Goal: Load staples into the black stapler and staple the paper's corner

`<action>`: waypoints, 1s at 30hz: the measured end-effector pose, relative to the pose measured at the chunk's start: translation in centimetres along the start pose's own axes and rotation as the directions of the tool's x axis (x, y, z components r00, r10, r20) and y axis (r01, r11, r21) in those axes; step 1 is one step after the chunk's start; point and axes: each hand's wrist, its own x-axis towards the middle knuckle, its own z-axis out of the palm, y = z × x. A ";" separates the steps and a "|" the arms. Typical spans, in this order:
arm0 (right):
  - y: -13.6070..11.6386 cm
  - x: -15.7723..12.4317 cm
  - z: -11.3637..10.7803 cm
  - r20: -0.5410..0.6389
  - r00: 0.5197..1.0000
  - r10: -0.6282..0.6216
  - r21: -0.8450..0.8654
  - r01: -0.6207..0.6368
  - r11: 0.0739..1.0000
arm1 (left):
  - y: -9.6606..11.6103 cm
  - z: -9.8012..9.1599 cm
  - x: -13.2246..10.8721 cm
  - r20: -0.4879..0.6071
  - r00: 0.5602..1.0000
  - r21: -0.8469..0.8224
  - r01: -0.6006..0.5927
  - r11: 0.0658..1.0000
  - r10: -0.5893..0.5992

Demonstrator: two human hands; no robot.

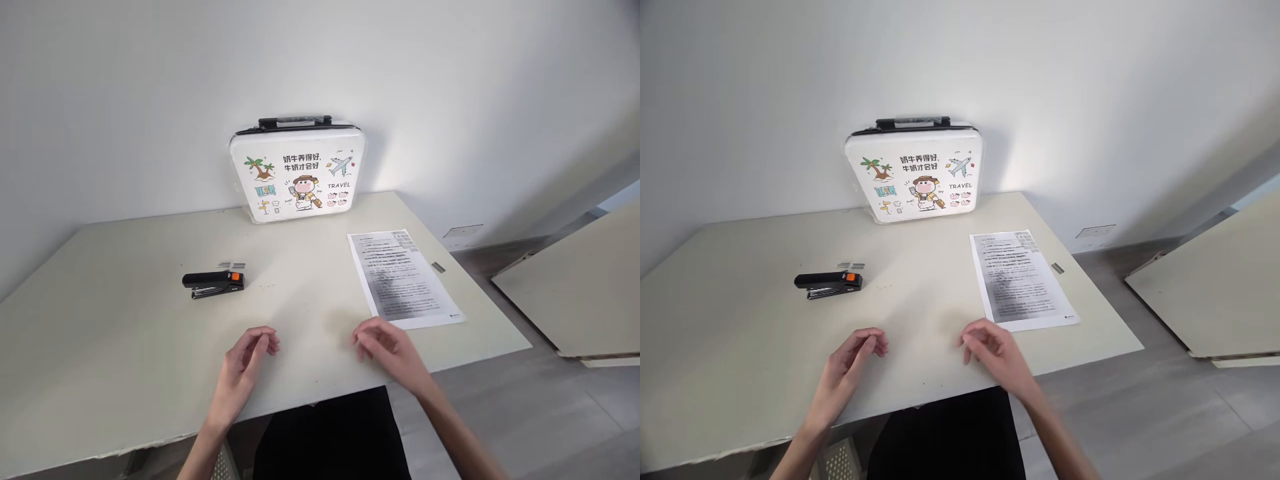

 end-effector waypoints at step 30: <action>0.3 -0.4 2.4 0.025 1.000 0.019 -0.194 -0.014 0.981 | -4.8 -4.3 8.2 -0.192 0.948 0.836 0.022 0.549 0.255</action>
